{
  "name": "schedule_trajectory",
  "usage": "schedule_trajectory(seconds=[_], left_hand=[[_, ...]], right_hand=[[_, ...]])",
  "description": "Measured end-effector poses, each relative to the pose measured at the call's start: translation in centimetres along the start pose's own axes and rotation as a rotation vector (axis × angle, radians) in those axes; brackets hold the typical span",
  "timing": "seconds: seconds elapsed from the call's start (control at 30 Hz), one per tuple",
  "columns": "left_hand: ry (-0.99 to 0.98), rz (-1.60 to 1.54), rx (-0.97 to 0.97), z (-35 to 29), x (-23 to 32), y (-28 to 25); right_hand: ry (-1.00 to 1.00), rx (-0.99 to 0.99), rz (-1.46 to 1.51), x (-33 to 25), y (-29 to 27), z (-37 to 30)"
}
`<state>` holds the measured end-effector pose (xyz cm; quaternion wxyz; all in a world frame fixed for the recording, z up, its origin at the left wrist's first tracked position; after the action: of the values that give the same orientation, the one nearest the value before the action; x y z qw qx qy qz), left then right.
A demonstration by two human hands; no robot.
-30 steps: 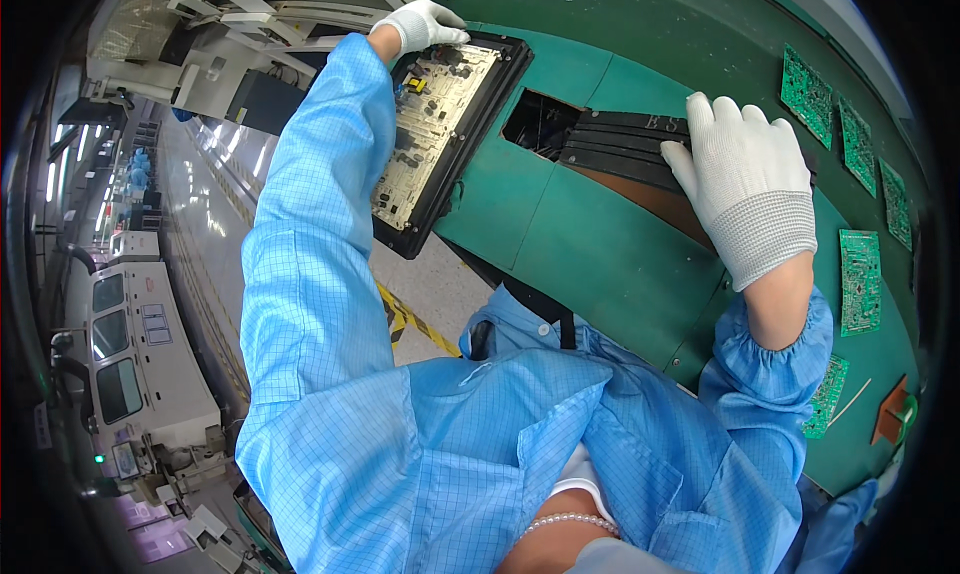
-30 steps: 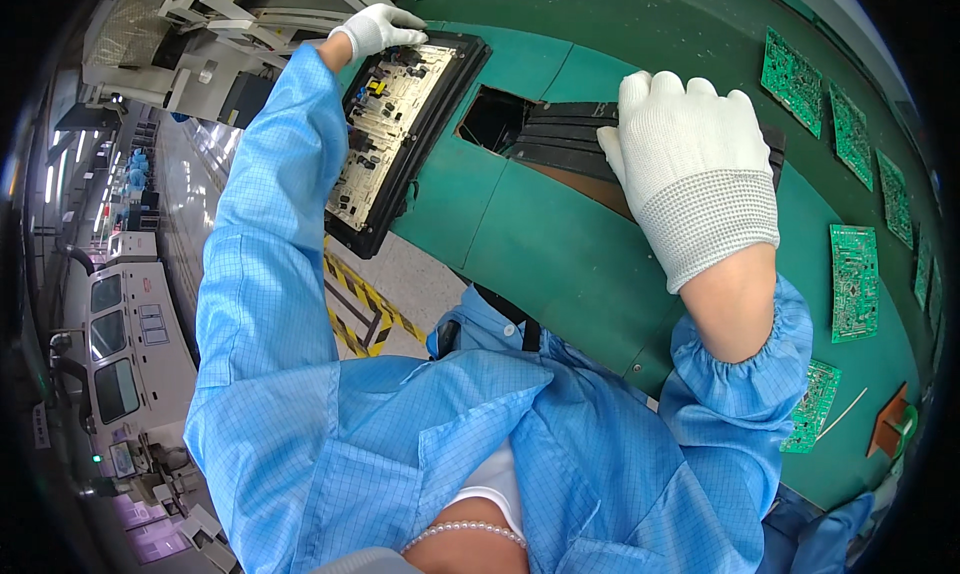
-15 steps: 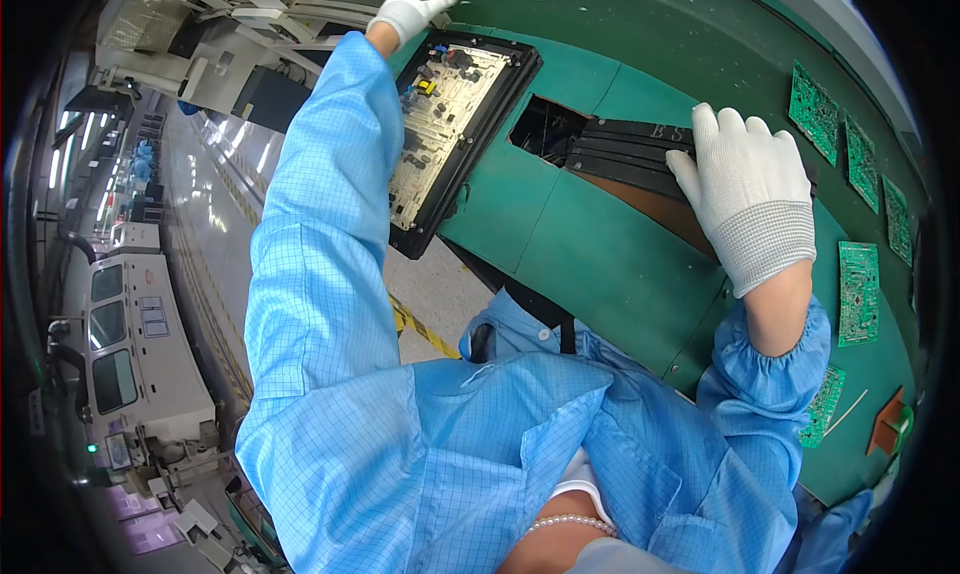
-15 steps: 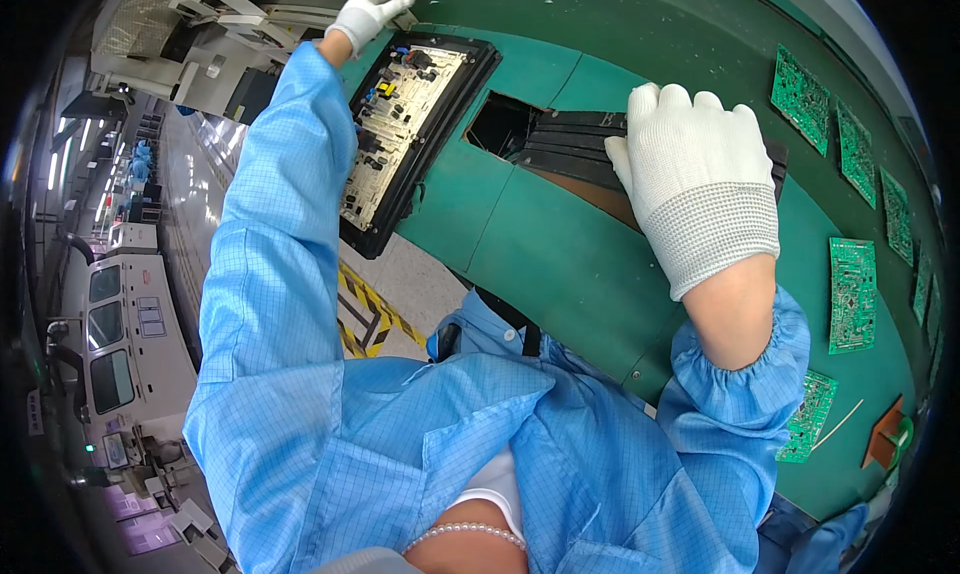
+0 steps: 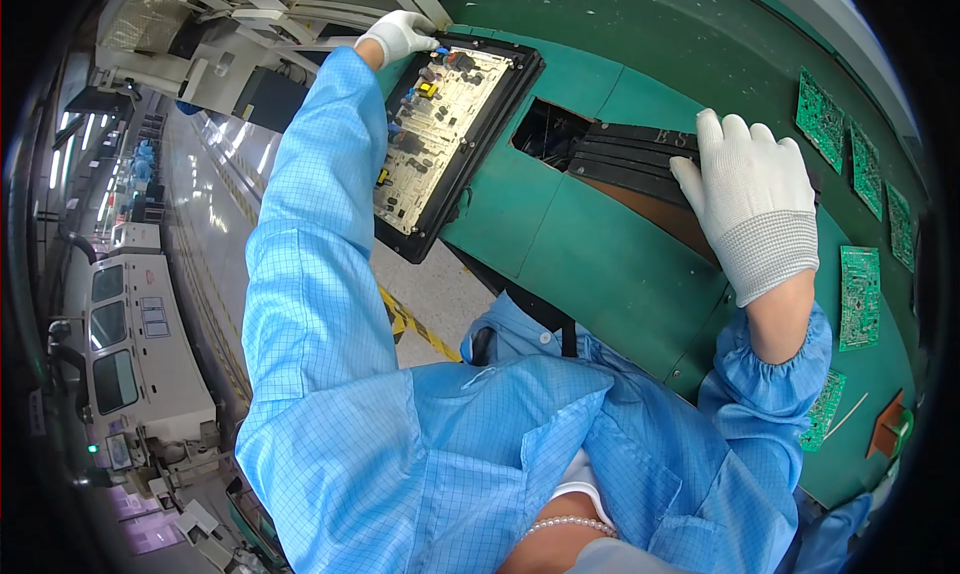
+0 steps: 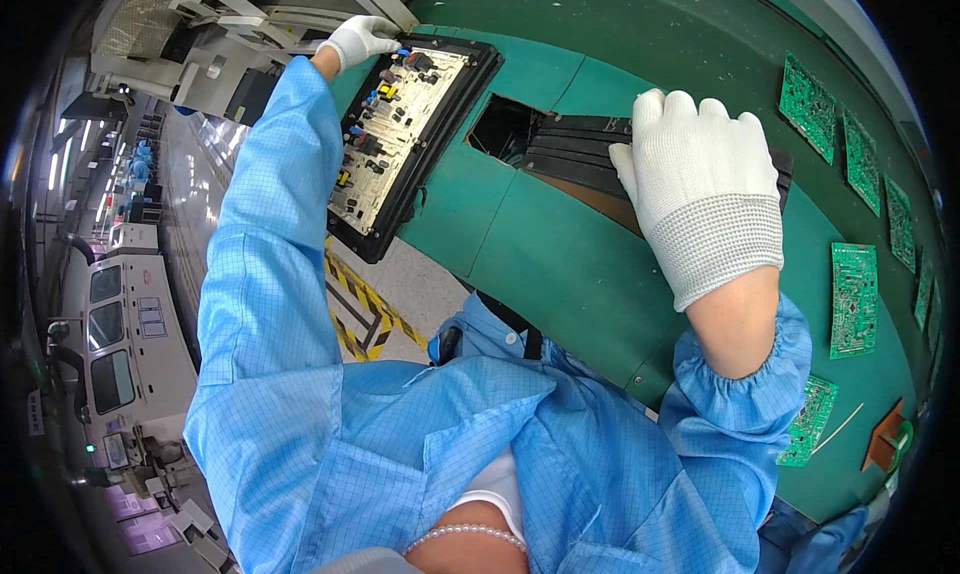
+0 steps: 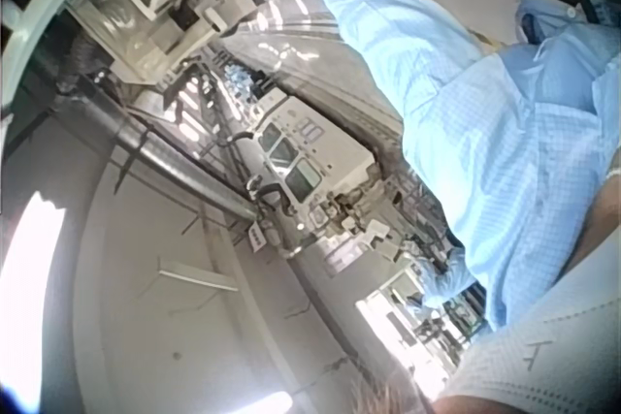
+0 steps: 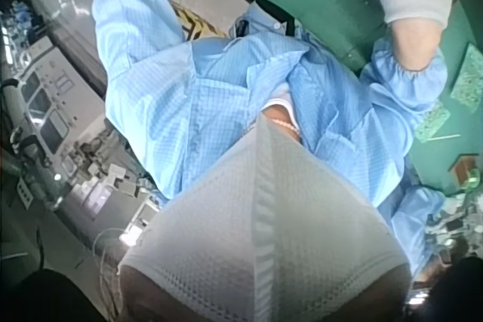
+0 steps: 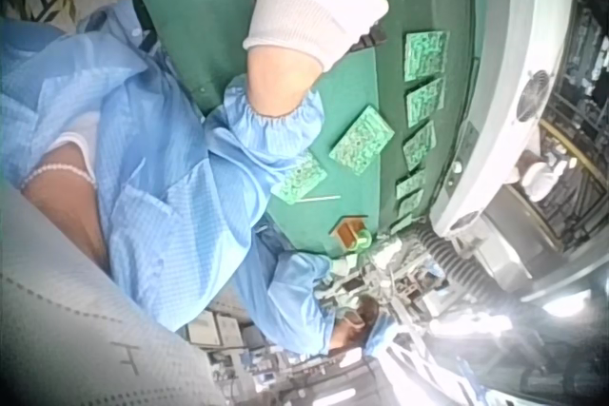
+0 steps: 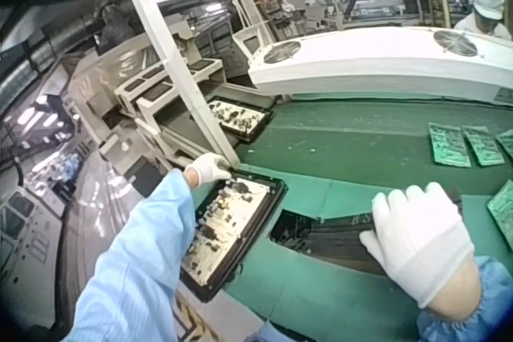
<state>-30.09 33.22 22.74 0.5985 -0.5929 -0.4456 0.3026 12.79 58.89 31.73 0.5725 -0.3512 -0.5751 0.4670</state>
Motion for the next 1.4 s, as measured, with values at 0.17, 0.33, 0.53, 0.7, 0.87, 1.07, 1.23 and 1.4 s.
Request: schedule_trajectory(seconds=[0.17,0.33,0.53,0.7,0.87,1.07,1.23,1.4], left_hand=[[-0.094,0.225,0.133,-0.4,1.8,0.4],[-0.100,-0.164,0.046,-2.6,0.1,-0.7],[-0.043,-0.077,0.076,-13.1,1.4,-2.8],[-0.074,0.007,0.225,-19.9,0.9,0.0],[-0.141,-0.016,0.274,-18.5,1.2,0.7],[-0.178,0.125,0.374,-17.1,3.1,2.5],[-0.211,0.055,0.360,-17.3,2.9,3.0],[-0.168,-0.047,0.467,-17.9,2.9,3.5]], right_hand=[[-0.002,-0.013,-0.013,-0.1,0.1,0.1],[-0.023,-0.004,-0.025,-0.2,-0.2,0.1],[-0.028,0.006,-0.017,0.0,0.2,0.1],[-0.019,0.003,-0.024,0.0,0.2,-0.1],[-0.007,-0.002,-0.022,-0.1,0.1,0.1],[-0.006,0.037,-0.009,-0.1,-0.2,-0.1],[-0.007,0.079,0.027,0.0,-0.4,-0.4],[-0.002,0.106,0.067,-0.1,-0.3,-0.6]])
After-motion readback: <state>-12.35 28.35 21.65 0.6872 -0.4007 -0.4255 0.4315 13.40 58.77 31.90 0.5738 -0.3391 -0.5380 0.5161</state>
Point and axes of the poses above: each hand's wrist, its own z-axis towards the middle knuckle, its own y-axis out of the palm, x = y × z, the point moved 5 cm from there along z, towards the middle knuckle, and after that the axes turned 14 degrees about -y, right-handed, at the moved point
